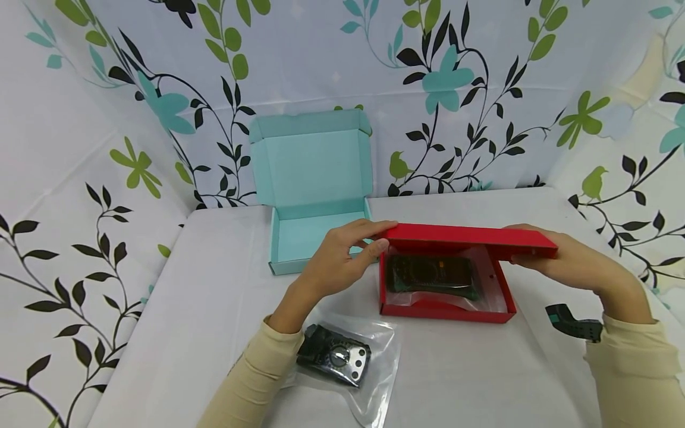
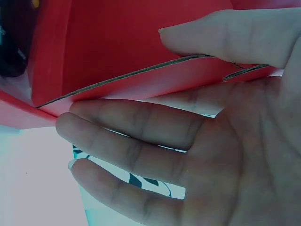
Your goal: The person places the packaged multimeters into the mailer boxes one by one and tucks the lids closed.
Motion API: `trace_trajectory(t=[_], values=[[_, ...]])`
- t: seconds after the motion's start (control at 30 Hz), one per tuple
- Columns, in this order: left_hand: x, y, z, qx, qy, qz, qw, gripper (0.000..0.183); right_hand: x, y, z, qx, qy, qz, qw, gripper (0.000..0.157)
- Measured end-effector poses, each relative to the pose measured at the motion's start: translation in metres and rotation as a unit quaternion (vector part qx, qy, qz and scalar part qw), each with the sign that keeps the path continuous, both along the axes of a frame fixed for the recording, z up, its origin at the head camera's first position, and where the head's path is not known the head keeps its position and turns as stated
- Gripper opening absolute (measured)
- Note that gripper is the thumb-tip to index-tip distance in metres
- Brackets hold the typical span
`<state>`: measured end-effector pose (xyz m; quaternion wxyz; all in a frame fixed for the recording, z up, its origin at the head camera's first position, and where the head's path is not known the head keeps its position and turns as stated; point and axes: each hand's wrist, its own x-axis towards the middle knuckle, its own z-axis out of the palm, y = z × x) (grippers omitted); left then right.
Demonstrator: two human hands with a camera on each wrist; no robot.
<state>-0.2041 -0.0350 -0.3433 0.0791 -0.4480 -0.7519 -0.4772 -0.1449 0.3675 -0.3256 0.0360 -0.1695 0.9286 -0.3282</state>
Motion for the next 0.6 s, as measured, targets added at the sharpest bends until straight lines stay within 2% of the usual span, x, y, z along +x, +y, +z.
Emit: trace_trajectory(t=[0.2,0.47,0.6], values=[[-0.001,-0.001,-0.002,-0.027,0.008,0.013,0.9995,0.041,-0.005,0.000,-0.006,0.001,0.015,0.016,1.000,0.060],[-0.002,0.000,-0.005,-0.033,0.017,0.023,0.9991,0.039,-0.003,-0.001,-0.003,0.049,0.038,-0.016,0.998,0.058],[-0.001,0.000,-0.005,-0.030,0.011,0.025,0.9992,0.038,0.000,-0.001,0.004,0.060,0.018,-0.030,0.998,0.058]])
